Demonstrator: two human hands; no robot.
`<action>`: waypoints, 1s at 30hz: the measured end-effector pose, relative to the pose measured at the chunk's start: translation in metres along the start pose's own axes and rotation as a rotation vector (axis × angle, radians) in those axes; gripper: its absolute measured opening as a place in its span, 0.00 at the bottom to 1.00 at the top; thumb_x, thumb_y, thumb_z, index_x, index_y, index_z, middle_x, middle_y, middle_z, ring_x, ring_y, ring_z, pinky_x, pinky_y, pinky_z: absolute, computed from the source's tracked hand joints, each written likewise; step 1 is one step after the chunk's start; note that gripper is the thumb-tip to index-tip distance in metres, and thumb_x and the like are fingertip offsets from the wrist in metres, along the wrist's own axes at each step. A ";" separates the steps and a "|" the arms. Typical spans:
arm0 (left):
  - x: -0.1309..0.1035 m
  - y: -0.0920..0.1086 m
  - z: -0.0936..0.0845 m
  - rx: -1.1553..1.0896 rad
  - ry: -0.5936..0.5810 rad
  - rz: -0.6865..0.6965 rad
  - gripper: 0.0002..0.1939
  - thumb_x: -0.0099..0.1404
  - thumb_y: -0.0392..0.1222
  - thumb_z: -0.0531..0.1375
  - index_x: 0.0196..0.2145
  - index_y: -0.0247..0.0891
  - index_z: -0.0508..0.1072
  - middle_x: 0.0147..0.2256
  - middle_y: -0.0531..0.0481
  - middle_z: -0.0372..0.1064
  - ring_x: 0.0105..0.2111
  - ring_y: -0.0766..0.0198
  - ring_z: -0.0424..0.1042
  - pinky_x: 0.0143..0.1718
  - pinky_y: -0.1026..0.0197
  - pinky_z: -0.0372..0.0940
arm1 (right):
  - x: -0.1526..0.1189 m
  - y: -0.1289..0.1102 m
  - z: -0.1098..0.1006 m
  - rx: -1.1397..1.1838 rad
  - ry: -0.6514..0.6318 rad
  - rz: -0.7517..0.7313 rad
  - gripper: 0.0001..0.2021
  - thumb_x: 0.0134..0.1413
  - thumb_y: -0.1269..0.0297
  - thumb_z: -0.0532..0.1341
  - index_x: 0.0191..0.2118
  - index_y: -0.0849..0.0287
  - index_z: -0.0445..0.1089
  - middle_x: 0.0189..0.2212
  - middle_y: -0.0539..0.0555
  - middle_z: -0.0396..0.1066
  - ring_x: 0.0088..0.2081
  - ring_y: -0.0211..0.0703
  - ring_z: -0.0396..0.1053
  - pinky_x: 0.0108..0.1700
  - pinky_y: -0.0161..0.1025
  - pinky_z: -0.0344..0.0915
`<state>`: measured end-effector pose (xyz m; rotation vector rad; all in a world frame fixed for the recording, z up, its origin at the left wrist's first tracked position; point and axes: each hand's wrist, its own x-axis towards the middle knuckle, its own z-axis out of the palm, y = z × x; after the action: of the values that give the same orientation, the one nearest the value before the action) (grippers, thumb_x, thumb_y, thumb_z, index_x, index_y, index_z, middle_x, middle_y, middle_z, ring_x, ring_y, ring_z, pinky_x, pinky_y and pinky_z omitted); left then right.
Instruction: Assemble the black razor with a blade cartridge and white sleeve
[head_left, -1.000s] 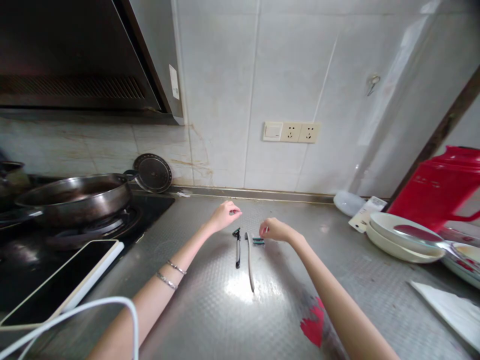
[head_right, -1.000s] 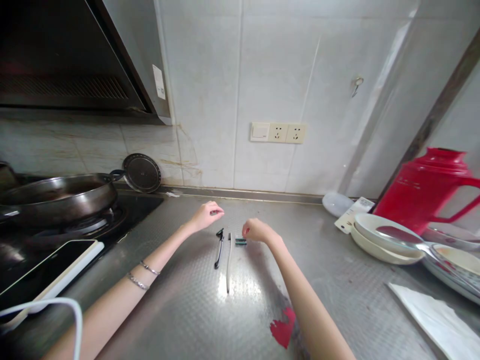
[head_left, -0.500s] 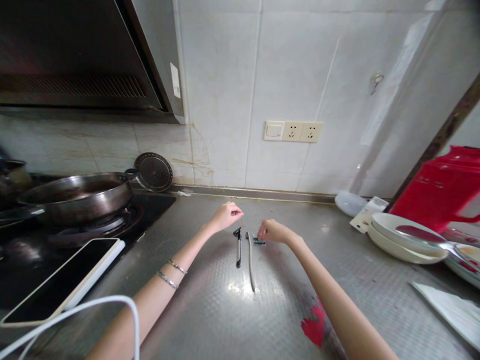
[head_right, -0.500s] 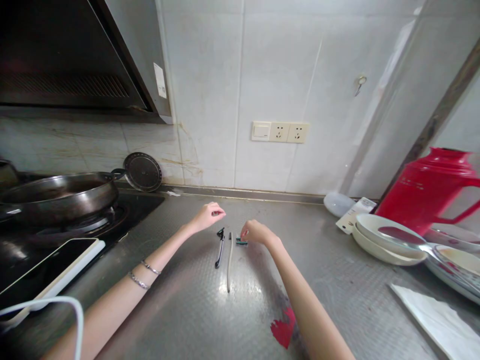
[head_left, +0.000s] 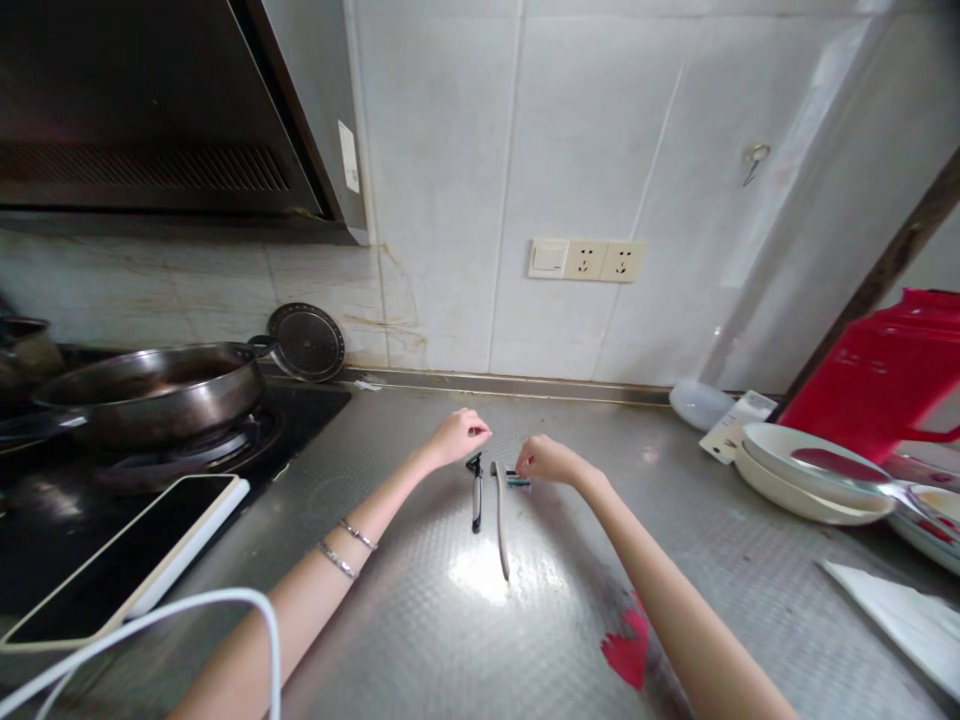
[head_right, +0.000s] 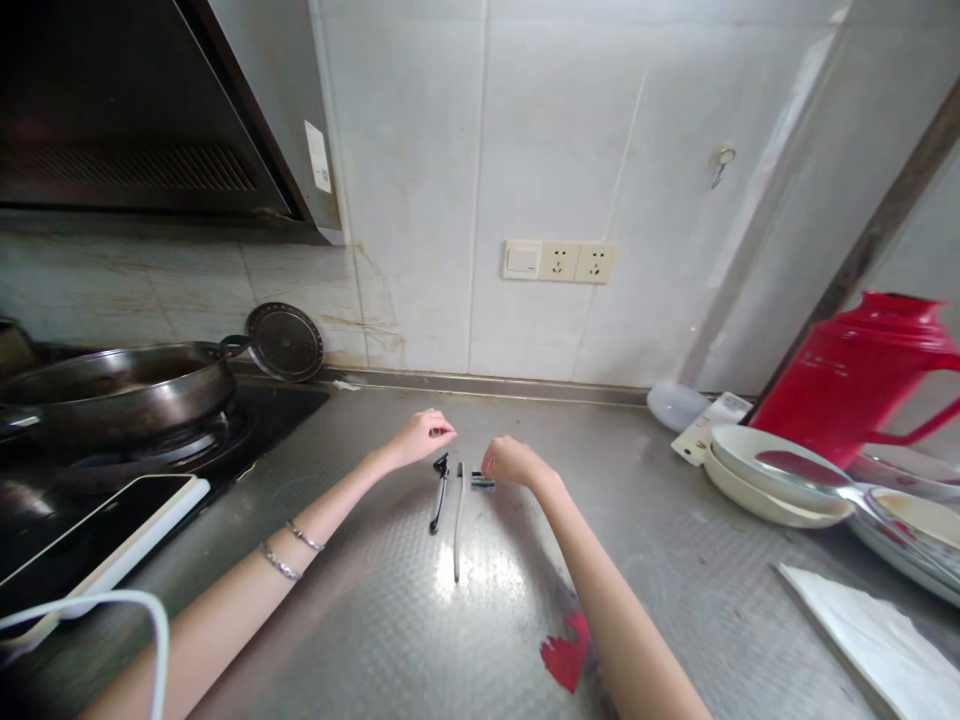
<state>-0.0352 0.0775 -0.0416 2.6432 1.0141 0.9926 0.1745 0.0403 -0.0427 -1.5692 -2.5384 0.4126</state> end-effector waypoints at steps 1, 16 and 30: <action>0.000 0.001 0.000 -0.001 -0.004 -0.002 0.09 0.59 0.39 0.56 0.28 0.36 0.76 0.27 0.49 0.70 0.31 0.66 0.66 0.35 0.65 0.59 | 0.000 -0.001 0.000 -0.009 0.010 -0.001 0.11 0.41 0.72 0.56 0.28 0.58 0.77 0.27 0.53 0.76 0.30 0.38 0.71 0.27 0.29 0.57; 0.000 0.020 0.022 -0.690 -0.285 -0.622 0.22 0.53 0.56 0.58 0.28 0.29 0.74 0.18 0.53 0.63 0.14 0.76 0.53 0.14 0.68 0.47 | -0.007 -0.010 -0.019 0.134 0.224 -0.056 0.12 0.49 0.66 0.55 0.32 0.60 0.76 0.30 0.54 0.76 0.31 0.40 0.70 0.34 0.31 0.61; 0.002 0.031 0.013 -0.814 -0.250 -0.671 0.10 0.50 0.42 0.63 0.23 0.30 0.72 0.13 0.59 0.55 0.12 0.78 0.49 0.13 0.70 0.44 | -0.004 -0.001 -0.024 0.185 0.211 -0.056 0.09 0.45 0.65 0.60 0.32 0.59 0.76 0.30 0.53 0.75 0.32 0.40 0.70 0.35 0.32 0.63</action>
<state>-0.0087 0.0569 -0.0399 1.5581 1.0270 0.6790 0.1814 0.0399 -0.0197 -1.3929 -2.3077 0.4364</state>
